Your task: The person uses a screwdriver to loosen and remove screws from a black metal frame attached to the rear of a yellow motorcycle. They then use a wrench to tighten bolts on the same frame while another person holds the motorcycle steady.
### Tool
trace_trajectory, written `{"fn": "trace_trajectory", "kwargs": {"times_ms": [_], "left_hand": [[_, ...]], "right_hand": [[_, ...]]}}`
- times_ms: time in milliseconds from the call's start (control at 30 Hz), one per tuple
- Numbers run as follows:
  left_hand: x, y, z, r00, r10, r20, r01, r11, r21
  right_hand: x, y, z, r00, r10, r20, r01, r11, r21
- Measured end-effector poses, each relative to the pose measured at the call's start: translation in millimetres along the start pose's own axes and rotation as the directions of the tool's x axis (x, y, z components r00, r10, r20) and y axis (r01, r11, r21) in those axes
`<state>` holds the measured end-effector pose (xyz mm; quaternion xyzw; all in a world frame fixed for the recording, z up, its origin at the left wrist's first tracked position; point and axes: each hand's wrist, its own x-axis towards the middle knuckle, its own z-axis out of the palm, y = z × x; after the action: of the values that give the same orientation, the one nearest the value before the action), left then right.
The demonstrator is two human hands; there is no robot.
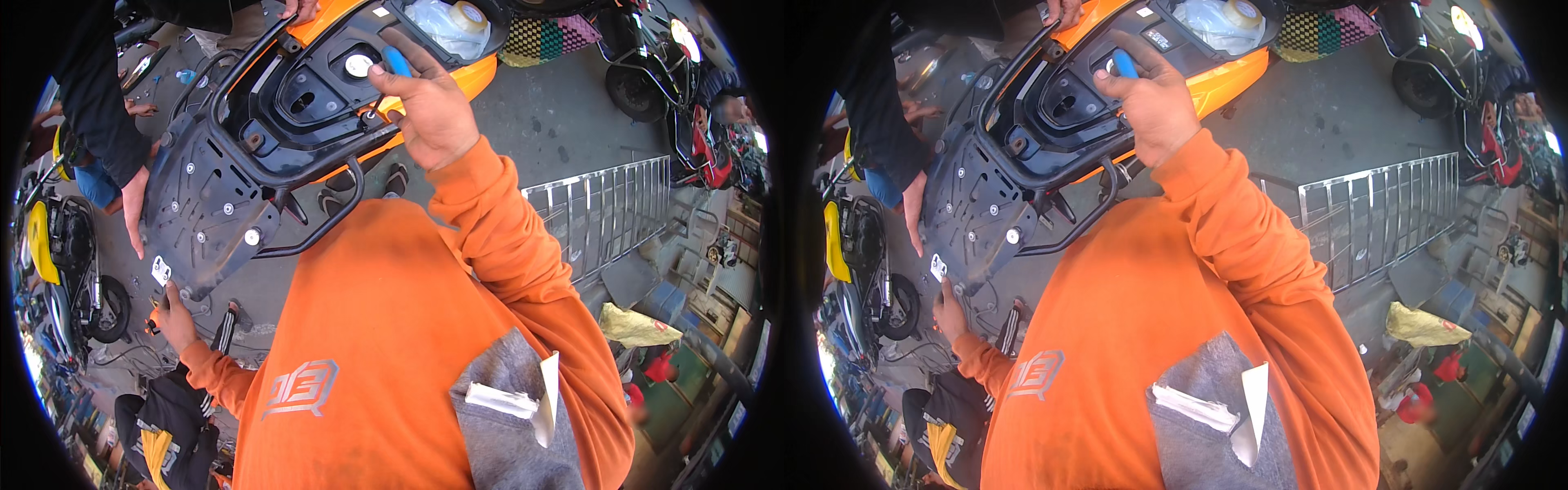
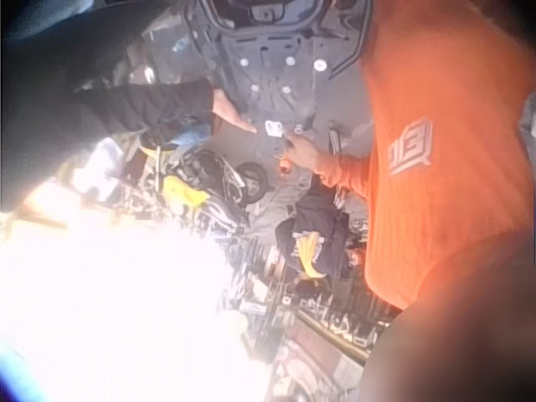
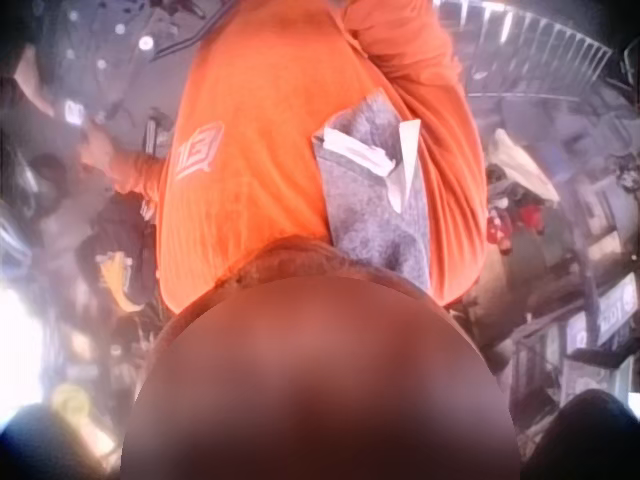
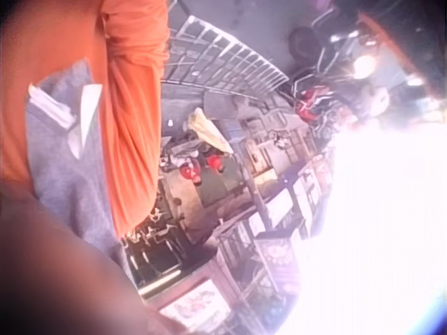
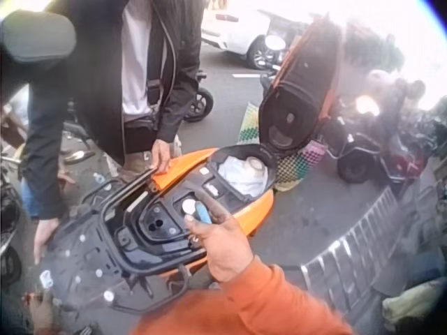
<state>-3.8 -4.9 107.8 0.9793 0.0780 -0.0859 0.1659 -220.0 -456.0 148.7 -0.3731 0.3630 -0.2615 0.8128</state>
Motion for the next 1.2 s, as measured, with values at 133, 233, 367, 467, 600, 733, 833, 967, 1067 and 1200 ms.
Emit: {"fn": "trace_trajectory", "kwargs": {"times_ms": [133,233,367,467,600,733,833,967,1067,1200], "left_hand": [[-92,109,10,0.887,0.454,-0.08,-0.452,0.821,-0.348],[-151,195,90,0.674,0.709,0.207,-0.421,0.599,-0.681],[-147,277,179,0.379,0.875,0.301,-0.82,0.468,-0.328],[-137,304,202,0.377,0.777,0.504,-0.862,0.493,-0.115],[-131,318,204,0.319,0.696,0.643,-0.843,0.519,-0.144],[-139,304,215,0.389,0.672,0.631,-0.866,0.499,0.003],[-134,294,232,0.382,0.708,0.594,-0.851,0.52,-0.072],[-119,292,259,0.256,0.856,0.449,-0.897,0.384,-0.22],[-113,291,270,0.263,0.799,0.54,-0.855,0.452,-0.253],[-112,300,269,0.246,0.833,0.495,-0.827,0.447,-0.342]], "right_hand": [[9,3,-5,0.997,-0.057,0.056,0.064,0.989,-0.134],[27,-4,-27,0.929,0.006,0.37,0.181,0.864,-0.469],[56,-21,-52,0.783,0.129,0.609,0.211,0.865,-0.454],[80,-35,-57,0.316,0.471,0.823,0.209,0.812,-0.545],[98,-42,-63,0.367,0.4,0.84,0.183,0.854,-0.487],[84,-31,-68,0.609,0.248,0.753,0.152,0.896,-0.418],[59,-7,-54,0.87,0.024,0.492,0.075,0.981,-0.181],[36,22,-18,0.967,-0.177,0.185,0.158,0.981,0.113],[29,32,-5,0.978,-0.207,-0.014,0.205,0.956,0.211],[34,43,8,0.936,-0.314,-0.16,0.345,0.909,0.236]]}}
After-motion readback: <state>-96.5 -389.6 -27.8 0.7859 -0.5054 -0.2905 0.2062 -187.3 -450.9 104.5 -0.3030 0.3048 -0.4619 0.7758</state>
